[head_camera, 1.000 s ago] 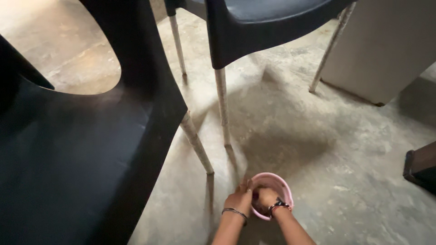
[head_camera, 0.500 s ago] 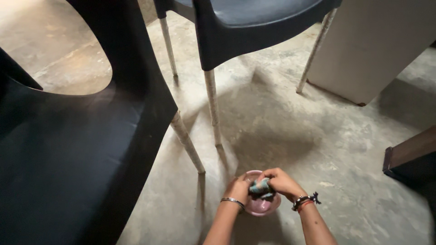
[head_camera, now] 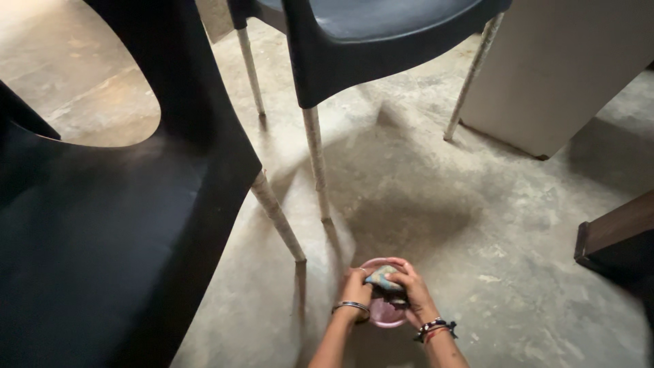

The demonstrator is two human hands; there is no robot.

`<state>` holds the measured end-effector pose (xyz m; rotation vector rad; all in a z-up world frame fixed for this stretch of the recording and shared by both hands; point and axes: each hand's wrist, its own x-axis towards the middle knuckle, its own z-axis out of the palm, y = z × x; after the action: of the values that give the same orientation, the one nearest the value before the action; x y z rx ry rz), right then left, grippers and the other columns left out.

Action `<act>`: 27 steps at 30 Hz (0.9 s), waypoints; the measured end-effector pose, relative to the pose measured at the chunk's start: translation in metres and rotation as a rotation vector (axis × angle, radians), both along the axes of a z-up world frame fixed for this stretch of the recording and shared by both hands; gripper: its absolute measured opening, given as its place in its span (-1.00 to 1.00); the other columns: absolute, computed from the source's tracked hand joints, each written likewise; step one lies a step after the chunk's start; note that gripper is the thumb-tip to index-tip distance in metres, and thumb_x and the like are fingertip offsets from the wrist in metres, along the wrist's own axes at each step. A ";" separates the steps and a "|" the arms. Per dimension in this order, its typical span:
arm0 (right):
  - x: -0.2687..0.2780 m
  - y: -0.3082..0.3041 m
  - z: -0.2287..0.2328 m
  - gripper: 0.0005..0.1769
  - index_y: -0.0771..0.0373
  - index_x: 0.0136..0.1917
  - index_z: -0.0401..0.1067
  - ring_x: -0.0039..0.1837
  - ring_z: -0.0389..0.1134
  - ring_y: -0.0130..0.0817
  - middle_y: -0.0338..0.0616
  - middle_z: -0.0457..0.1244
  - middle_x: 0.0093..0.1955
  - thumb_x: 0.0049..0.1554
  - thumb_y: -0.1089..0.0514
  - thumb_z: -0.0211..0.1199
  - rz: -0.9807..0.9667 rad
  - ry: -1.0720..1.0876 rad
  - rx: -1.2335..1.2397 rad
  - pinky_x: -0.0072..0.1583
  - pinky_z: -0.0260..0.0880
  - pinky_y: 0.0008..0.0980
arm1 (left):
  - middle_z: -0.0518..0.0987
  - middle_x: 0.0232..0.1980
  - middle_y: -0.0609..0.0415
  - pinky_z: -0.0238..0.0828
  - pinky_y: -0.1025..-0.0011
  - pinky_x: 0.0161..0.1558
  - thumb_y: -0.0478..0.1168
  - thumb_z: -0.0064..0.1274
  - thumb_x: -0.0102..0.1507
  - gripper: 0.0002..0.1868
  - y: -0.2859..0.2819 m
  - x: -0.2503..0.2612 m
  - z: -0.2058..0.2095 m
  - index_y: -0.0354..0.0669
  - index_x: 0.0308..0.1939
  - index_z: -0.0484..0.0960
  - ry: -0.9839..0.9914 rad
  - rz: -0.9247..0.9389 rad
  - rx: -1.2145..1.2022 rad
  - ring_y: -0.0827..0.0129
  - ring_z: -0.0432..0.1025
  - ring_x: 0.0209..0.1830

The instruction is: The person wipes a black plastic chair with a wet cloth, cleaning the seat, backrest, and legs. The person repeatedly dips the cloth into a pink bucket of water to re-wet it and continues wiping different parts of the chair.

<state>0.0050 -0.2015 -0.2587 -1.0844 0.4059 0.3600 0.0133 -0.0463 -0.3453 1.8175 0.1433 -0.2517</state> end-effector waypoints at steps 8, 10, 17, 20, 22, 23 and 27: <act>0.003 0.016 -0.017 -0.59 0.26 0.11 0.53 -0.05 0.37 -0.29 -0.10 0.36 -0.06 -0.03 0.24 0.16 -0.190 0.149 0.077 -0.05 0.44 -0.34 | 0.54 0.16 -0.29 0.27 0.21 0.32 -0.36 0.09 0.24 -0.52 -0.009 -0.013 0.049 -0.21 0.25 0.40 0.003 -0.167 0.140 -0.05 0.41 0.27; 0.005 0.018 -0.027 -0.60 0.33 0.08 0.54 -0.08 0.35 -0.32 -0.10 0.36 -0.08 -0.04 0.33 0.14 -0.234 0.083 0.060 -0.09 0.41 -0.39 | 0.47 0.22 -0.38 0.23 0.14 0.30 -0.32 0.16 0.23 -0.47 -0.010 -0.018 0.064 -0.19 0.29 0.42 -0.046 -0.197 0.319 -0.17 0.35 0.27; 0.017 0.031 -0.065 -0.78 0.43 -0.13 0.54 -0.40 0.20 -0.36 -0.12 0.28 -0.35 0.00 0.41 0.10 -0.248 0.047 -0.102 -0.40 0.15 -0.41 | 0.65 -0.12 -0.29 0.47 0.11 0.01 -0.33 0.22 0.14 -0.76 -0.018 -0.030 0.086 -0.20 -0.09 0.72 0.059 0.063 0.382 -0.08 0.55 -0.05; 0.018 0.037 -0.080 -0.83 0.44 -0.20 0.52 -0.44 0.18 -0.38 -0.17 0.27 -0.41 0.04 0.37 0.11 -0.292 0.086 -0.158 -0.43 0.11 -0.38 | 0.69 -0.24 -0.26 0.55 0.21 -0.10 -0.38 0.26 0.06 -0.81 -0.016 -0.031 0.080 -0.29 -0.23 0.74 0.046 0.131 0.218 0.06 0.65 -0.19; 0.019 0.040 -0.088 -0.85 0.44 -0.25 0.52 -0.44 0.21 -0.40 -0.17 0.29 -0.40 0.04 0.36 0.13 -0.321 0.083 -0.190 -0.42 0.13 -0.37 | 0.70 -0.26 -0.22 0.58 0.27 -0.13 -0.40 0.27 0.02 -0.79 -0.015 -0.031 0.073 -0.31 -0.26 0.73 0.043 0.155 0.137 0.14 0.69 -0.23; 0.020 0.041 -0.090 -0.86 0.44 -0.26 0.53 -0.43 0.23 -0.41 -0.16 0.30 -0.39 0.04 0.35 0.17 -0.331 0.070 -0.206 -0.41 0.16 -0.37 | 0.71 -0.25 -0.21 0.59 0.29 -0.12 -0.40 0.28 0.01 -0.77 -0.015 -0.031 0.070 -0.31 -0.24 0.73 0.061 0.167 0.128 0.16 0.69 -0.22; 0.022 0.044 -0.097 -0.84 0.38 -0.28 0.56 -0.45 0.26 -0.29 -0.05 0.33 -0.40 0.03 0.33 0.16 -0.282 0.205 -0.318 -0.42 0.19 -0.26 | 0.67 -0.23 -0.29 0.56 0.29 -0.10 -0.43 0.26 0.00 -0.74 -0.013 -0.030 0.061 -0.28 -0.22 0.77 0.049 0.109 0.226 0.09 0.66 -0.22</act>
<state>0.0266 -0.1573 -0.3558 -1.2831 0.8099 0.1576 -0.0164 -0.0596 -0.2847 2.0211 0.3147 -0.2091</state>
